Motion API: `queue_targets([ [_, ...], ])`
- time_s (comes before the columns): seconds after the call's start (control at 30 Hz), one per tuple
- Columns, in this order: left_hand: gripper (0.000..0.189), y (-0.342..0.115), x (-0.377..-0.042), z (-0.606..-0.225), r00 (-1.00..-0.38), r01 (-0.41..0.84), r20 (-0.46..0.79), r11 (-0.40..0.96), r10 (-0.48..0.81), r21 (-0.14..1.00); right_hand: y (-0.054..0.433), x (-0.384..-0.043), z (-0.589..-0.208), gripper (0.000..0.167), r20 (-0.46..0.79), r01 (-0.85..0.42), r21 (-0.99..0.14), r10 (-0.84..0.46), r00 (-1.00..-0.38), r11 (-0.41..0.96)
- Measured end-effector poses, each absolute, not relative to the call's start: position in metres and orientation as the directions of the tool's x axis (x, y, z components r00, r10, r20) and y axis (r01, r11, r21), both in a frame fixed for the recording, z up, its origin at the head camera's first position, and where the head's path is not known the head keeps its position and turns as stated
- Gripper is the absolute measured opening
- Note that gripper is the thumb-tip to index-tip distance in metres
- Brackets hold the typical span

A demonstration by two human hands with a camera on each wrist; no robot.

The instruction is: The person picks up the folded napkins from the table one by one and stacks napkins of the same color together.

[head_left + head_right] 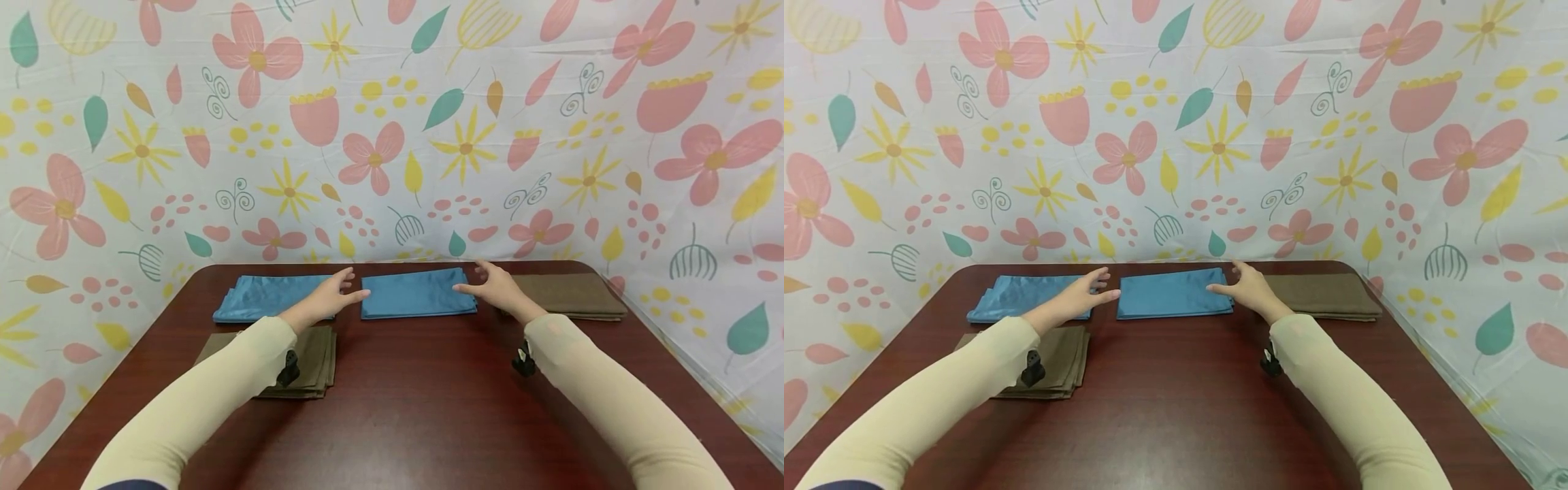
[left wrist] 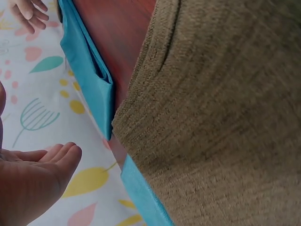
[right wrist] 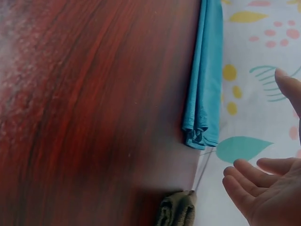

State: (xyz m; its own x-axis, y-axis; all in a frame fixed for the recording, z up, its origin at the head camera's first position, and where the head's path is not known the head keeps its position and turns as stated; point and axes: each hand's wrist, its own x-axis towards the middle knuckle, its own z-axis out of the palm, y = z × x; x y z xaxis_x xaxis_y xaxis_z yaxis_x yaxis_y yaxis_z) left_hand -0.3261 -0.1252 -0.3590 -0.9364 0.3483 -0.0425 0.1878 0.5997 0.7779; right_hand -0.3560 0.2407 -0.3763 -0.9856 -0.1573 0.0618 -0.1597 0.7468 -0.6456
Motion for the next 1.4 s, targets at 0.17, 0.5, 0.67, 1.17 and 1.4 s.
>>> queue_targets([
  [0.17,0.081,-0.123,-0.332,-0.363,-0.939,0.157,-0.071,0.602,0.337,0.783,0.239,-0.36,-0.38,0.109,0.008,-0.103,-0.648,-0.129,-0.992,0.755],
  [0.5,0.074,-0.12,-0.342,-0.373,-0.949,0.094,-0.099,0.568,0.3,0.818,0.236,-0.366,-0.386,0.11,-0.046,-0.04,-0.64,-0.091,-0.995,0.767],
  [0.67,0.076,-0.117,-0.346,-0.377,-0.956,0.035,-0.132,0.545,0.263,0.838,0.235,-0.371,-0.389,0.111,-0.079,-0.001,-0.656,-0.071,-0.994,0.755],
  [1.17,0.076,-0.111,-0.355,-0.393,-0.957,-0.16,-0.243,0.413,0.158,0.896,0.233,-0.38,-0.398,0.07,-0.139,0.081,-0.71,-0.026,-0.99,0.7],
  [1.4,0.069,-0.108,-0.359,-0.395,-0.948,-0.209,-0.277,0.352,0.155,0.912,0.23,-0.387,-0.4,0.059,-0.151,0.091,-0.71,-0.024,-0.988,0.699],
])
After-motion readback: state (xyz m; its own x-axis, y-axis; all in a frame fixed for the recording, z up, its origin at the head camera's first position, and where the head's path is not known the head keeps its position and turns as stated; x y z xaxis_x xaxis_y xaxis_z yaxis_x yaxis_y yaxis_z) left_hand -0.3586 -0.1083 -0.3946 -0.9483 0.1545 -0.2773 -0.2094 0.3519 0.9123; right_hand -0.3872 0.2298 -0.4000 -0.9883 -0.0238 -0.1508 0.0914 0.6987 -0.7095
